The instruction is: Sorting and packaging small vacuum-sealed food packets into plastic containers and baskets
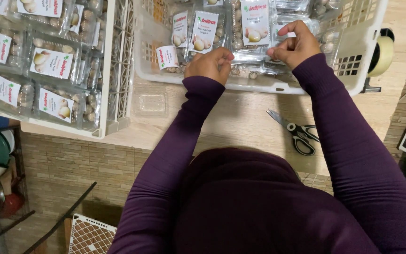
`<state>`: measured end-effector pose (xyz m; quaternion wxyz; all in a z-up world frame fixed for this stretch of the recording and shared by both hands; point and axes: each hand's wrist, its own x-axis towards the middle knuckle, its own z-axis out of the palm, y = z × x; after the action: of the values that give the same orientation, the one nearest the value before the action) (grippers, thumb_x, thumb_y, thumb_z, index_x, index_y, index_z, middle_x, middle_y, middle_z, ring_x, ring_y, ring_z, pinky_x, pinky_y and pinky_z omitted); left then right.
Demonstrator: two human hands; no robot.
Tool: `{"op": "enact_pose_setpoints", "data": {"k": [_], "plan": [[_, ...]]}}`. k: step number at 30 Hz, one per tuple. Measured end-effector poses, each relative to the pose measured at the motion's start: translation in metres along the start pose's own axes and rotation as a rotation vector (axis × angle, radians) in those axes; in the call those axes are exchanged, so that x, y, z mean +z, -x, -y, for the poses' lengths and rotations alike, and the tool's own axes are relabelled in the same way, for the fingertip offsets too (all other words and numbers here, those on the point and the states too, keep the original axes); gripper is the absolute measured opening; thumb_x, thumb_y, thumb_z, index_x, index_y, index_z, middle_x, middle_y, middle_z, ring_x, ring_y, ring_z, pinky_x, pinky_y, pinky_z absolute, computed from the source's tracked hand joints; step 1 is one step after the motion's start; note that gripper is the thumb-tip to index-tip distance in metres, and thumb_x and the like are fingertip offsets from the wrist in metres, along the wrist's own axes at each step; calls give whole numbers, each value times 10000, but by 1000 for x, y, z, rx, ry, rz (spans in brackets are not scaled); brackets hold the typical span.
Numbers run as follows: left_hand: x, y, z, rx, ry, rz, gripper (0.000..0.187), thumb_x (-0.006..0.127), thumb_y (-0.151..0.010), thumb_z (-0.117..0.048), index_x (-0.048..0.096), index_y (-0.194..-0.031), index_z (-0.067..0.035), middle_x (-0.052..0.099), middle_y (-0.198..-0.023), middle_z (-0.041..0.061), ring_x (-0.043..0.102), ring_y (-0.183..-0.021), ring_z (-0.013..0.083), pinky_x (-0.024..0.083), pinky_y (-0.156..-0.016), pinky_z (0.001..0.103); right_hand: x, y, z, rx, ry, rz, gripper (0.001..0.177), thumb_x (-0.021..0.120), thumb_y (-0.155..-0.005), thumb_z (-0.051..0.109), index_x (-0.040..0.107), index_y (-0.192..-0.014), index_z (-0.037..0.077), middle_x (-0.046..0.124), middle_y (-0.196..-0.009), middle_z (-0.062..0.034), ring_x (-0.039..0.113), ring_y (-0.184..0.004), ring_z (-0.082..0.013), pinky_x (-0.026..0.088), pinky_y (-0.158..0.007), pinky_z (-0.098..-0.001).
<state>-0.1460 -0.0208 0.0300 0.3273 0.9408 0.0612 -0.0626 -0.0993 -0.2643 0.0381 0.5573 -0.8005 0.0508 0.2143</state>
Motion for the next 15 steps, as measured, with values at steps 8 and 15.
{"op": "enact_pose_setpoints", "data": {"k": [8,15], "plan": [[0,-3,-1,-6,-32,28,221,592,-876,-303,739,-1007,-403,805,-857,-136,636,-965,251,471,-776,428,0,-2,-1,-13,10,-8,381,751,-964,-22,465,-1161,134,653,-782,-10,653,-701,-126,610,-737,-303],[8,-7,4,-16,-61,19,246,610,-885,-303,761,-1043,-416,786,-852,-173,647,-998,245,480,-820,420,1,-7,-6,17,39,-12,377,781,-956,-3,483,-1137,142,608,-743,14,608,-654,-109,621,-712,-296]]}}
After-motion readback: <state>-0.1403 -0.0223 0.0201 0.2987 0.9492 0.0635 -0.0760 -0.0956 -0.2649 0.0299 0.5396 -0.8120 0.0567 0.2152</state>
